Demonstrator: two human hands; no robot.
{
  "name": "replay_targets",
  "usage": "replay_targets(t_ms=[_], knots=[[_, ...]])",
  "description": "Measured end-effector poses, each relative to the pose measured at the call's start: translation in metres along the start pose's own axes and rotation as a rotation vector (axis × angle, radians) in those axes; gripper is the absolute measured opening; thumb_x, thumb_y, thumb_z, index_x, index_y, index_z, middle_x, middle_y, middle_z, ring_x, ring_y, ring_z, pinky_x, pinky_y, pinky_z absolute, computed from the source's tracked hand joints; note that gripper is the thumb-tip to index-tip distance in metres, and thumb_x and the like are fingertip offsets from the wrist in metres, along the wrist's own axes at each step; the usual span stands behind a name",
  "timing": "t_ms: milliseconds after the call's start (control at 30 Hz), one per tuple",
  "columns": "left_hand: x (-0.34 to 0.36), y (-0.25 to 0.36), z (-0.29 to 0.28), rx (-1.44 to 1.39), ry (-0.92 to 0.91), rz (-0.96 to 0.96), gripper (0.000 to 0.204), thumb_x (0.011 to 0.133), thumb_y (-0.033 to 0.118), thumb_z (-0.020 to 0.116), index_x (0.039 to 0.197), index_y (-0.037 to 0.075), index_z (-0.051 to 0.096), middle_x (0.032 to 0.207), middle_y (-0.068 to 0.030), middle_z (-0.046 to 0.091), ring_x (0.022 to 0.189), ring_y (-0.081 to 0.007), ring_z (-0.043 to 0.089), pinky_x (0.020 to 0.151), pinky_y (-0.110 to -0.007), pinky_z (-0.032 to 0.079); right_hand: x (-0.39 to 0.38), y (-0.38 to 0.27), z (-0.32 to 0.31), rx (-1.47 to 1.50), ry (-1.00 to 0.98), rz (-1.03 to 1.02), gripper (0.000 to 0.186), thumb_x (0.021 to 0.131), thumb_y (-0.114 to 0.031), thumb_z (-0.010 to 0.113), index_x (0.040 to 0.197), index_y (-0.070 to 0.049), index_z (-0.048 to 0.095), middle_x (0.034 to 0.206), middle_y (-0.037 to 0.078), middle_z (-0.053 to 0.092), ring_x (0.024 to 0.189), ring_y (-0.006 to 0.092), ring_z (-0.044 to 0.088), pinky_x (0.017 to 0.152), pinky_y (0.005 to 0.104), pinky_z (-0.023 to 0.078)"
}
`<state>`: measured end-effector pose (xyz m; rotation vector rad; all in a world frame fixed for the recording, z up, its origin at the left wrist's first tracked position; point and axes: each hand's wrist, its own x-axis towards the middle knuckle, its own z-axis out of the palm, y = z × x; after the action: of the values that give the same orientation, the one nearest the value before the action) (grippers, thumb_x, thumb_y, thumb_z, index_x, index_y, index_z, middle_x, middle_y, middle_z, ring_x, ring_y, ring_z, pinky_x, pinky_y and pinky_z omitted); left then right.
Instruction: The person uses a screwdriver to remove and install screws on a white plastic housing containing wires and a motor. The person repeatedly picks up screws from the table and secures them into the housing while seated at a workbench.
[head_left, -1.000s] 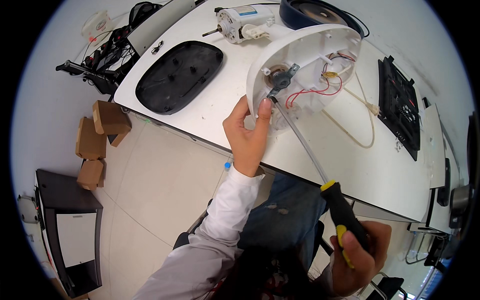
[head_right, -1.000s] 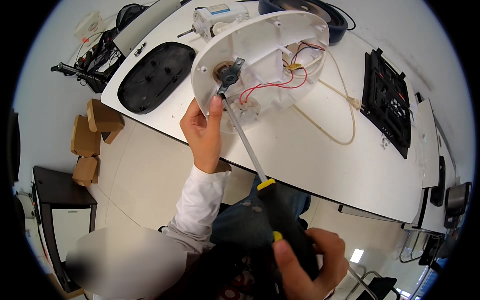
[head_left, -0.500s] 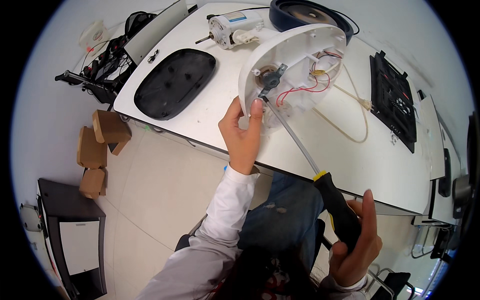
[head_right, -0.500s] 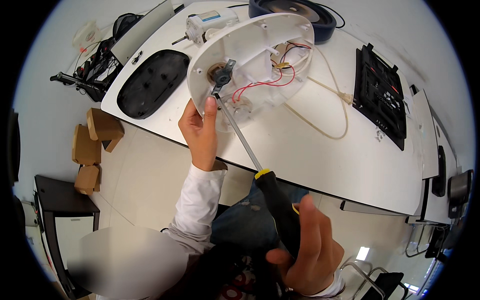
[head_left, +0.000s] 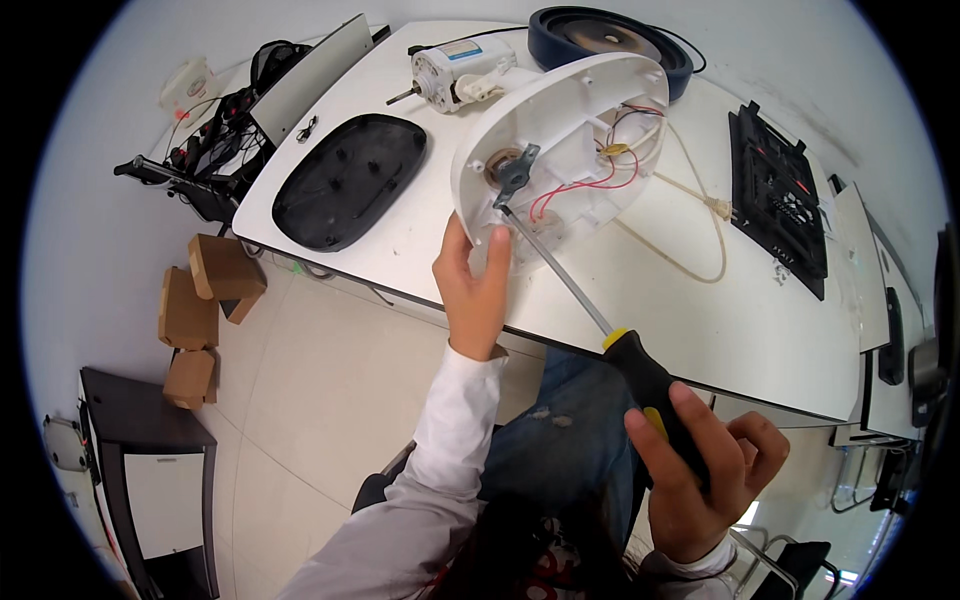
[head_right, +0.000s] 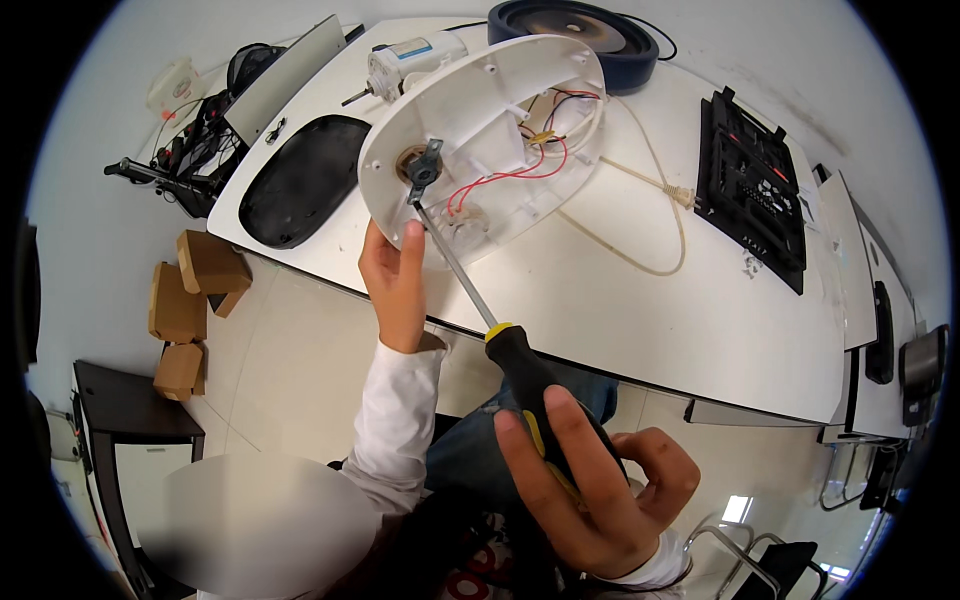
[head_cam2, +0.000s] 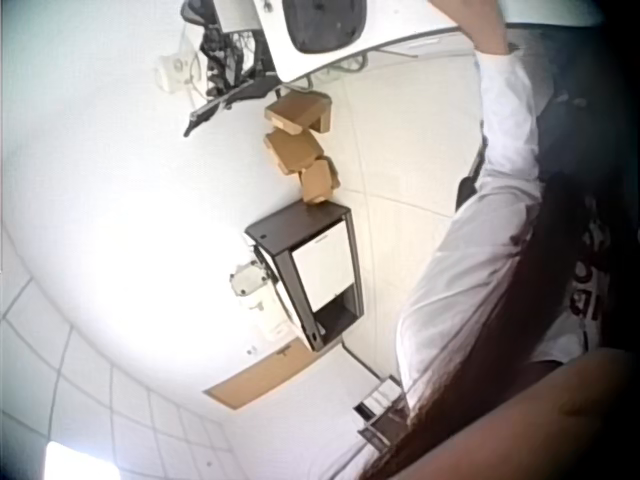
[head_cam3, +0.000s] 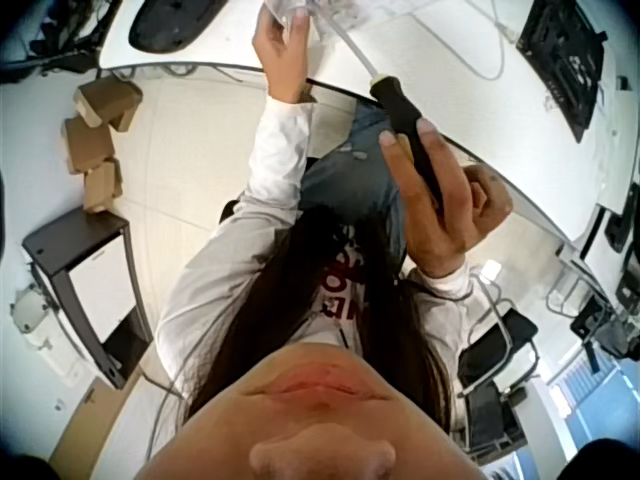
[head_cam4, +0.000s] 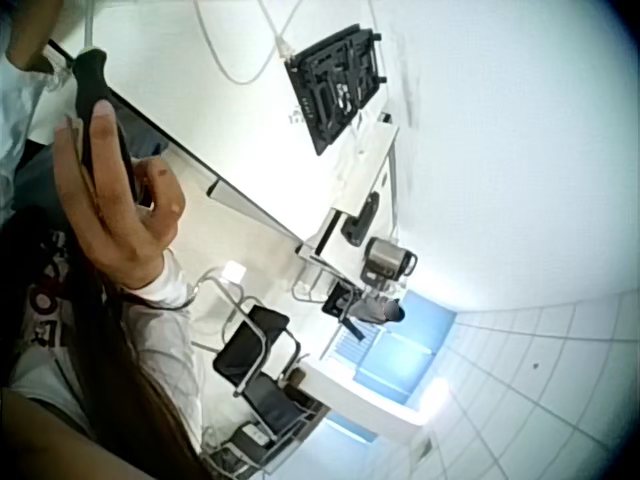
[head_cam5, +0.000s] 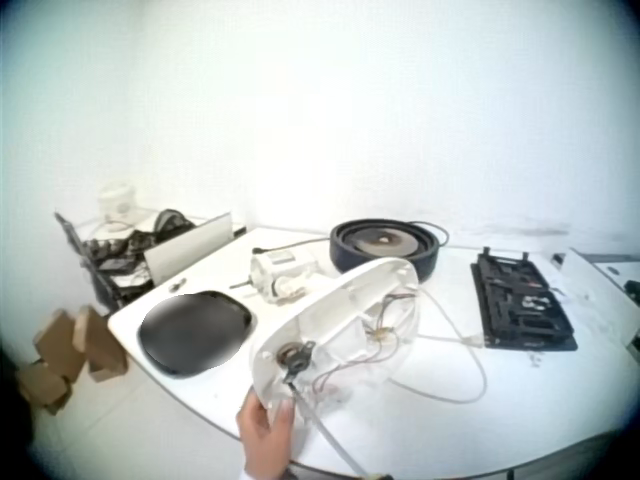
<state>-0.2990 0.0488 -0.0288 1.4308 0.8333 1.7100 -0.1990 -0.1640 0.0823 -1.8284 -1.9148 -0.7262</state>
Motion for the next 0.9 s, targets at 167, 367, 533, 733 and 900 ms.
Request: replay_targets(t_ms=[167, 367, 533, 733, 900], knots=[[-0.030, 0.026, -0.013, 0.031, 0.223, -0.003, 0.050, 0.086, 0.014, 0.056, 0.130, 0.001, 0.036, 0.124, -0.0130, 0.044, 0.106, -0.0166, 0.044, 0.085, -0.030, 0.038, -0.001, 0.004, 0.003, -0.009, 0.034, 0.031, 0.031, 0.071, -0.011, 0.070, 0.098, -0.026, 0.070, 0.114, -0.006, 0.060, 0.080, 0.0174, 0.037, 0.067, 0.0219, 0.034], [-0.087, 0.082, -0.008, -0.672, -0.491, -0.555, 0.033, 0.091, 0.026, 0.055, 0.114, 0.003, 0.049, 0.099, -0.0067, 0.056, 0.090, -0.0136, 0.053, 0.080, -0.027, 0.043, -0.004, 0.003, 0.004, 0.024, 0.079, 0.038, 0.031, 0.074, -0.012, 0.069, 0.102, -0.025, 0.068, 0.114, -0.005, 0.060, 0.080, 0.0168, 0.037, 0.067, 0.0210, 0.033], [-0.087, 0.110, 0.012, -0.850, -0.560, -0.846, 0.055, 0.084, 0.046, 0.061, 0.111, 0.000, 0.049, 0.099, -0.0082, 0.054, 0.094, -0.0156, 0.053, 0.083, -0.029, 0.042, -0.006, 0.000, 0.008, 0.070, 0.104, 0.031, 0.033, 0.075, -0.019, 0.070, 0.107, -0.024, 0.063, 0.111, -0.002, 0.060, 0.084, 0.0175, 0.040, 0.069, 0.0219, 0.033], [-0.088, 0.114, 0.015, -0.913, -0.521, -0.844, 0.052, 0.082, 0.040, 0.065, 0.110, 0.000, 0.049, 0.100, -0.0082, 0.053, 0.094, -0.0156, 0.052, 0.084, -0.028, 0.042, -0.010, 0.002, 0.015, 0.511, 0.282, 0.370, 0.057, 0.075, -0.053, 0.067, 0.106, -0.006, 0.057, 0.091, 0.008, 0.062, 0.078, 0.0227, 0.055, 0.060, 0.0247, 0.043], [-0.089, 0.112, 0.015, -0.926, -0.537, -0.861, 0.055, 0.083, 0.039, 0.064, 0.118, 0.002, 0.045, 0.103, -0.0091, 0.053, 0.095, -0.0156, 0.052, 0.085, -0.028, 0.042, -0.023, 0.005, 0.010, 0.440, 0.105, 0.336, 0.062, 0.077, -0.050, 0.066, 0.107, 0.003, 0.054, 0.077, 0.012, 0.058, 0.051, 0.0196, 0.054, 0.043, 0.0248, 0.041]])
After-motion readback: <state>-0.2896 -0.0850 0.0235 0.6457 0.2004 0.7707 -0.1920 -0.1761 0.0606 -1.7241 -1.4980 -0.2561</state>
